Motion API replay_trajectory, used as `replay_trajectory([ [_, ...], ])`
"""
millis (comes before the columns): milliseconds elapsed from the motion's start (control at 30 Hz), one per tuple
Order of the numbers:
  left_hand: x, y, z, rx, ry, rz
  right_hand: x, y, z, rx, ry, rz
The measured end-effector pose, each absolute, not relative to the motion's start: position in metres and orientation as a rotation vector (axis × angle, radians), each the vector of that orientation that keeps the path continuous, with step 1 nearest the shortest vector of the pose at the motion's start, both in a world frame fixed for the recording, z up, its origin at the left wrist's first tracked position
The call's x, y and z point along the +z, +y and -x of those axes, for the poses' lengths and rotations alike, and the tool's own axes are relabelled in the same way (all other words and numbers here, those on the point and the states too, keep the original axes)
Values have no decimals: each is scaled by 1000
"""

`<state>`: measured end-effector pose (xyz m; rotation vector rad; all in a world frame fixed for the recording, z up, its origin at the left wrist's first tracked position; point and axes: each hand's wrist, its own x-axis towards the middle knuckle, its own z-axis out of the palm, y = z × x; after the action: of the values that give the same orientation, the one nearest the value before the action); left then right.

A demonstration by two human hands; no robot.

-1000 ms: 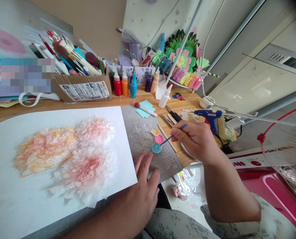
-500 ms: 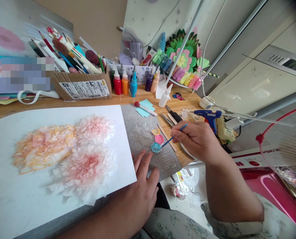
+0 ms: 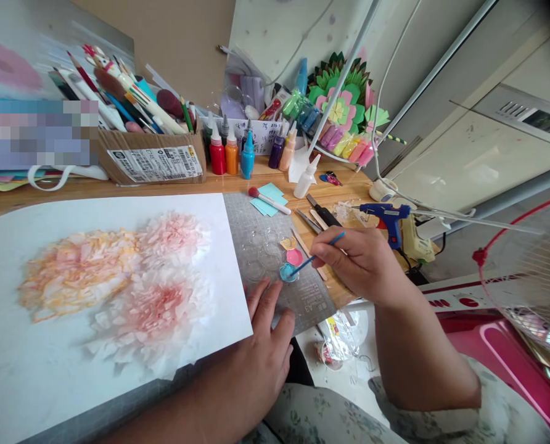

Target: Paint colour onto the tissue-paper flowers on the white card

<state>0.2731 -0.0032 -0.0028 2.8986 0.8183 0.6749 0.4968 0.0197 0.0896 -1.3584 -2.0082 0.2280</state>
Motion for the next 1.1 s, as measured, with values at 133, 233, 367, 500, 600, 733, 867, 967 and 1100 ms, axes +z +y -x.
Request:
replay_trajectory([
  [133, -2, -2, -274, 712, 808, -2900, 89, 21, -495, 229, -1994, 1355],
  [233, -1, -3, -273, 690, 825, -2875, 88, 21, -495, 238, -1989, 1354],
  [367, -2, -3, -273, 658, 837, -2853, 86, 22, -495, 232, -1980, 1357],
  [500, -2, -3, -273, 682, 828, -2869, 86, 22, -496, 212, -1970, 1371],
  [600, -1, -3, -273, 719, 815, -2893, 87, 23, -497, 230, -1991, 1373],
  [733, -1, -3, -272, 712, 809, -2909, 87, 24, -497, 256, -2017, 1339],
  [867, -2, -3, -272, 702, 808, -2908, 86, 25, -498, 252, -2020, 1337],
  [967, -3, -3, -272, 699, 815, -2895, 86, 24, -498, 260, -2026, 1318],
  [1100, -4, -2, -273, 683, 820, -2886, 85, 21, -501, 232, -2002, 1331],
])
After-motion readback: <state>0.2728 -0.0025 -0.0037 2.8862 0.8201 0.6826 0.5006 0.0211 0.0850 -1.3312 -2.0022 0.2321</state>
